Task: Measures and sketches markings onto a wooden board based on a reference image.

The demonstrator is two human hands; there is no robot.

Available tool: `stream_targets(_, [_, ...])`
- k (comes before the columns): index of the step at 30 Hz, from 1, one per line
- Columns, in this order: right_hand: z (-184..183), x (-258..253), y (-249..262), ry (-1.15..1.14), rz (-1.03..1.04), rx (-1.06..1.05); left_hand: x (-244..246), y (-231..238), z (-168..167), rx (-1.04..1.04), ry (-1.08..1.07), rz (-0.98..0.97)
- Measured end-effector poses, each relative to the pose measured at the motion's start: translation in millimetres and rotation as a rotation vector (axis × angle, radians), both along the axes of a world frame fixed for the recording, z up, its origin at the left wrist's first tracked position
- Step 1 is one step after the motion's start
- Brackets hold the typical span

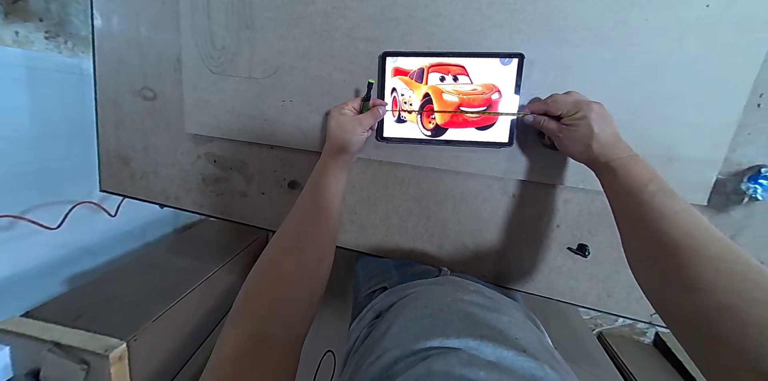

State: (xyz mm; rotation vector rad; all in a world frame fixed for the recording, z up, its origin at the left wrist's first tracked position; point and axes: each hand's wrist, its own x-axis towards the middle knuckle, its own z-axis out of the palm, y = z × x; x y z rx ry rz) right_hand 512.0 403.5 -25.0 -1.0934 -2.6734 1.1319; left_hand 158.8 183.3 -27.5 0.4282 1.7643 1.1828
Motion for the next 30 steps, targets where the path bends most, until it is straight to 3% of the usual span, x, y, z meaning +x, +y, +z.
stream_targets(30, [2.3,3.9,-8.4,-0.042,0.02,-0.01,0.4,-8.7,-5.6,-0.016,0.019,-0.04])
